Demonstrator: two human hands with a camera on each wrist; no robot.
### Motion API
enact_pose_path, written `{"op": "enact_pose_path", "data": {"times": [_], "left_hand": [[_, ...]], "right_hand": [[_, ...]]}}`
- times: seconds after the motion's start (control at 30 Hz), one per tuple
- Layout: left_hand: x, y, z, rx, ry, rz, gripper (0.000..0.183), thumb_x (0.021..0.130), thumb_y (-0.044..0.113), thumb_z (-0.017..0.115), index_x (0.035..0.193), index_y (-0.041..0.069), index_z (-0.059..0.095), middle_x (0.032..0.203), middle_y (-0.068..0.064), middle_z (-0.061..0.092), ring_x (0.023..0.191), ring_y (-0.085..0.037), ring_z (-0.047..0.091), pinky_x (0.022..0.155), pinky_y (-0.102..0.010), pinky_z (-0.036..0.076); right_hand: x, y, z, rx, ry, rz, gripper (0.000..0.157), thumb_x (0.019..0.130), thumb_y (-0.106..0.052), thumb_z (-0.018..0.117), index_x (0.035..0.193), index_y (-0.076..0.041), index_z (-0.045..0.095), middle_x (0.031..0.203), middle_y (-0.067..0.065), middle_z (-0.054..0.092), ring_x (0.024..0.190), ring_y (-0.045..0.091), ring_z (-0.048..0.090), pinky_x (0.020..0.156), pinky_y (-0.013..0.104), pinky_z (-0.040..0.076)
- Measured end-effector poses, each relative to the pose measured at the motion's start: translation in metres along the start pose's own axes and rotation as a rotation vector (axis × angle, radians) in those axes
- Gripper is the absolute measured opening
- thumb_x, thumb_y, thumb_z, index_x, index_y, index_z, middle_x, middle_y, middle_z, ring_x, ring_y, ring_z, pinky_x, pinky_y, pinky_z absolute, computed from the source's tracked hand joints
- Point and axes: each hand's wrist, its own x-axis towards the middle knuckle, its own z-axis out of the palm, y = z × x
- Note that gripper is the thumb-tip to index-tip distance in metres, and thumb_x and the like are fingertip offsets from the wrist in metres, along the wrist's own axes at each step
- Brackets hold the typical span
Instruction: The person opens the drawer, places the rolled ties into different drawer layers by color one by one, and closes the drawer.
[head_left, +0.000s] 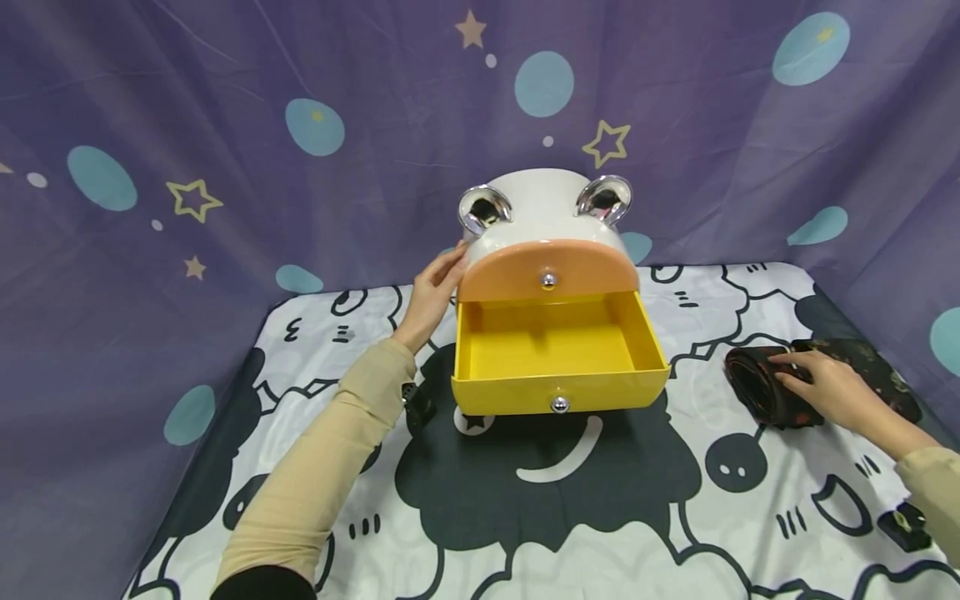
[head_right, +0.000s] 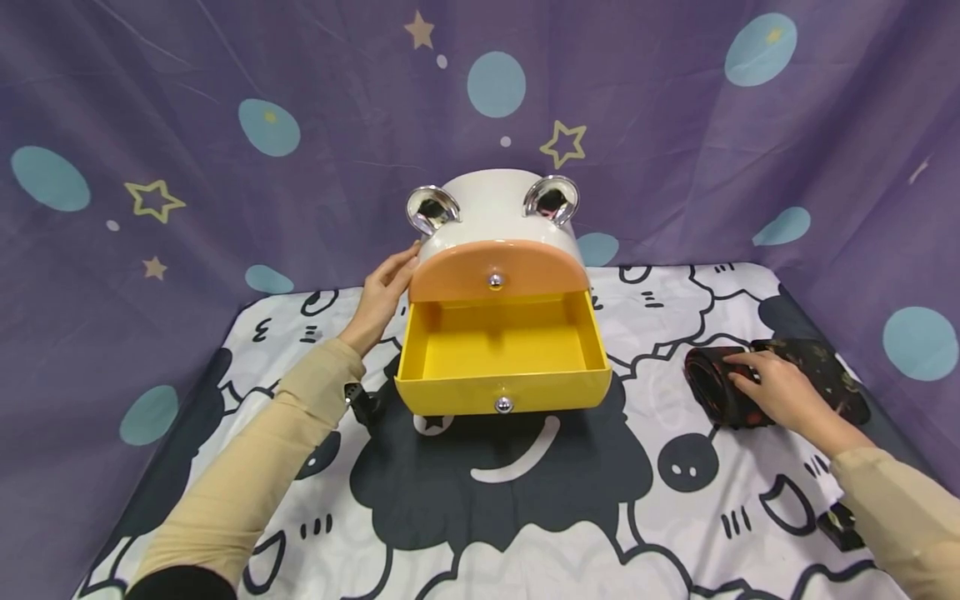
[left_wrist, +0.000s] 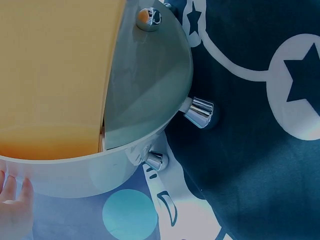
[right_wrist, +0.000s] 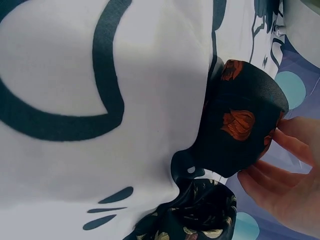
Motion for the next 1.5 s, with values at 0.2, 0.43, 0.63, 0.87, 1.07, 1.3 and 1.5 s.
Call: {"op": "enact_pose_path", "data": {"times": [0.2,0.43,0.63,0.87,1.07,1.3,1.5], "left_hand": [[0.009,-0.016,-0.003,-0.006,0.013,0.009,0.042,0.091,0.026,0.050,0.129,0.010,0.046,0.138,0.001,0.038,0.128,-0.009,0.029,0.104,-0.019,0.028],[0.010,-0.019,-0.002,0.001,0.019,0.032,0.043,0.091,0.028,0.051,0.129,0.009,0.047,0.137,0.001,0.039,0.128,-0.009,0.029,0.104,-0.019,0.028],[0.009,-0.019,-0.003,-0.006,0.015,0.039,0.043,0.090,0.028,0.051,0.129,0.009,0.047,0.137,0.001,0.039,0.128,-0.009,0.029,0.104,-0.020,0.027],[0.010,-0.019,-0.003,-0.022,0.012,0.034,0.042,0.091,0.025,0.050,0.129,0.009,0.046,0.138,0.002,0.038,0.129,-0.008,0.028,0.104,-0.019,0.027],[0.007,-0.011,-0.001,-0.040,0.011,0.024,0.040,0.092,0.019,0.049,0.129,0.004,0.045,0.139,-0.003,0.037,0.129,-0.013,0.028,0.104,-0.020,0.027],[-0.002,0.006,0.002,-0.017,0.006,0.012,0.041,0.093,0.016,0.046,0.130,0.000,0.042,0.139,-0.008,0.035,0.130,-0.016,0.027,0.104,-0.021,0.028],[0.008,-0.014,-0.002,-0.025,0.002,0.010,0.041,0.092,0.022,0.049,0.130,0.007,0.045,0.139,-0.002,0.037,0.129,-0.012,0.027,0.105,-0.020,0.027]], "right_hand": [[0.003,0.003,0.000,0.019,-0.094,0.026,0.038,0.087,-0.018,0.056,0.113,0.009,0.052,0.107,0.038,0.048,0.094,0.054,0.045,0.068,0.060,0.040],[0.005,0.008,0.004,0.091,-0.159,0.040,0.047,0.089,-0.026,0.053,0.121,0.008,0.046,0.106,0.038,0.049,0.081,0.042,0.053,0.062,0.048,0.044],[0.007,0.011,0.008,0.112,-0.147,-0.007,0.044,0.087,-0.018,0.058,0.119,0.009,0.046,0.096,0.034,0.055,0.084,0.044,0.054,0.061,0.048,0.046],[0.008,0.015,0.010,0.134,-0.133,-0.032,0.045,0.085,-0.018,0.060,0.119,0.008,0.046,0.098,0.036,0.053,0.084,0.045,0.054,0.062,0.050,0.046],[0.007,0.017,0.012,0.164,-0.104,-0.056,0.043,0.083,-0.015,0.062,0.117,0.006,0.048,0.093,0.030,0.056,0.081,0.040,0.055,0.061,0.046,0.047],[0.007,0.016,0.013,0.167,-0.124,-0.046,0.043,0.085,-0.017,0.060,0.118,0.008,0.046,0.099,0.034,0.053,0.089,0.049,0.051,0.064,0.054,0.046],[0.006,0.013,0.015,0.110,-0.096,-0.061,0.042,0.085,-0.017,0.060,0.116,0.007,0.046,0.097,0.035,0.052,0.082,0.043,0.053,0.061,0.050,0.045]]}}
